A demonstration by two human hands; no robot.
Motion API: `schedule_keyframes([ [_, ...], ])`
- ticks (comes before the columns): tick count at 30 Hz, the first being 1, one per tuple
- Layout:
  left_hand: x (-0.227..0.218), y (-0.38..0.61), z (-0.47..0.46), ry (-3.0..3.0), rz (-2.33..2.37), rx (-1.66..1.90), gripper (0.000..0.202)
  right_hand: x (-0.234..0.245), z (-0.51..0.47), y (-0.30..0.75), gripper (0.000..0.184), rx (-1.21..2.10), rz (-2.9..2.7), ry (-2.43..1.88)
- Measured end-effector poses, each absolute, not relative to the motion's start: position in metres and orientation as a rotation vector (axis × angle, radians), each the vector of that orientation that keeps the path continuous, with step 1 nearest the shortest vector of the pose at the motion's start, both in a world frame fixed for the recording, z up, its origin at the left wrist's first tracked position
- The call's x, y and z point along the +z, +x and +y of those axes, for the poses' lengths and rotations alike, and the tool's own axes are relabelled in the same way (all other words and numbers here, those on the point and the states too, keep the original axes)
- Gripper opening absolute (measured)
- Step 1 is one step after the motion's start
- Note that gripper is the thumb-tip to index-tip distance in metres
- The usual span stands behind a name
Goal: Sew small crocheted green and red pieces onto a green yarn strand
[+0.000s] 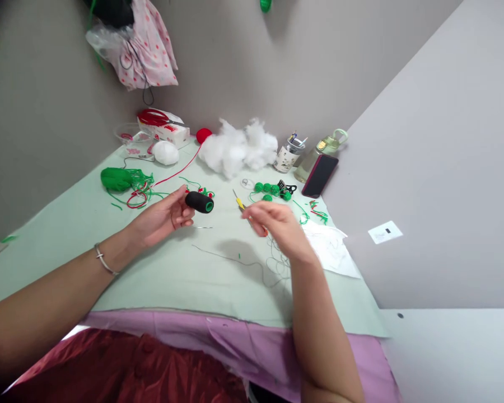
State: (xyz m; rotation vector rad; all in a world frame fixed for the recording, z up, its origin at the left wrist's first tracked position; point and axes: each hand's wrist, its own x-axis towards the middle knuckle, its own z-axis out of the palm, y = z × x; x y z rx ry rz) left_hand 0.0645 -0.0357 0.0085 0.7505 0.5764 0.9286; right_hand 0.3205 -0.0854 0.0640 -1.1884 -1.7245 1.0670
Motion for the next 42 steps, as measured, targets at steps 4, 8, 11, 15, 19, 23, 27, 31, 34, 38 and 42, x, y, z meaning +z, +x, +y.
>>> schedule_keyframes([
  [4, 0.004, 0.063, -0.030, 0.671, 0.674, 1.047, 0.029, 0.081, -0.106, 0.386, 0.021, 0.888, -1.386, -1.105],
  [8, 0.000, 0.060, -0.025, 0.627, 0.694, 1.109, 0.027, 0.084, -0.128, 0.447, 0.020, 0.553, -1.254, -1.556],
  [11, -0.001, 0.058, -0.024, 0.602, 0.713, 1.156, 0.027, 0.081, -0.139, 0.480, 0.025, 0.112, -1.317, -2.235],
  [15, -0.001, 0.058, -0.024, 0.594, 0.692, 1.158, 0.029, 0.086, -0.141, 0.485, 0.046, -0.470, -1.355, -2.613],
  [19, 0.000, 0.060, -0.026, 0.615, 0.661, 1.121, 0.029, 0.098, -0.118, 0.437, 0.030, -0.394, -1.362, -2.327],
  [23, 0.003, 0.061, -0.028, 0.626, 0.626, 1.113, 0.028, 0.085, -0.075, 0.377, 0.026, 0.129, -1.753, -2.115],
  [27, 0.007, 0.062, -0.030, 0.628, 0.633, 1.094, 0.028, 0.049, -0.043, 0.338, 0.030, 0.084, -2.158, -2.134],
  [31, 0.008, 0.062, -0.032, 0.625, 0.616, 1.081, 0.028, 0.025, -0.030, 0.323, 0.036, 0.095, -2.293, -2.161],
  [34, 0.006, 0.062, -0.031, 0.626, 0.608, 1.080, 0.027, 0.020, -0.029, 0.323, 0.040, 0.091, -2.305, -2.190],
  [38, 0.005, 0.062, -0.031, 0.629, 0.601, 1.078, 0.027, 0.018, -0.033, 0.331, 0.025, 0.114, -2.296, -2.195],
  [42, 0.006, 0.063, -0.033, 0.649, 0.598, 1.086, 0.028, 0.020, -0.036, 0.336, 0.021, 0.145, -2.172, -2.119],
])
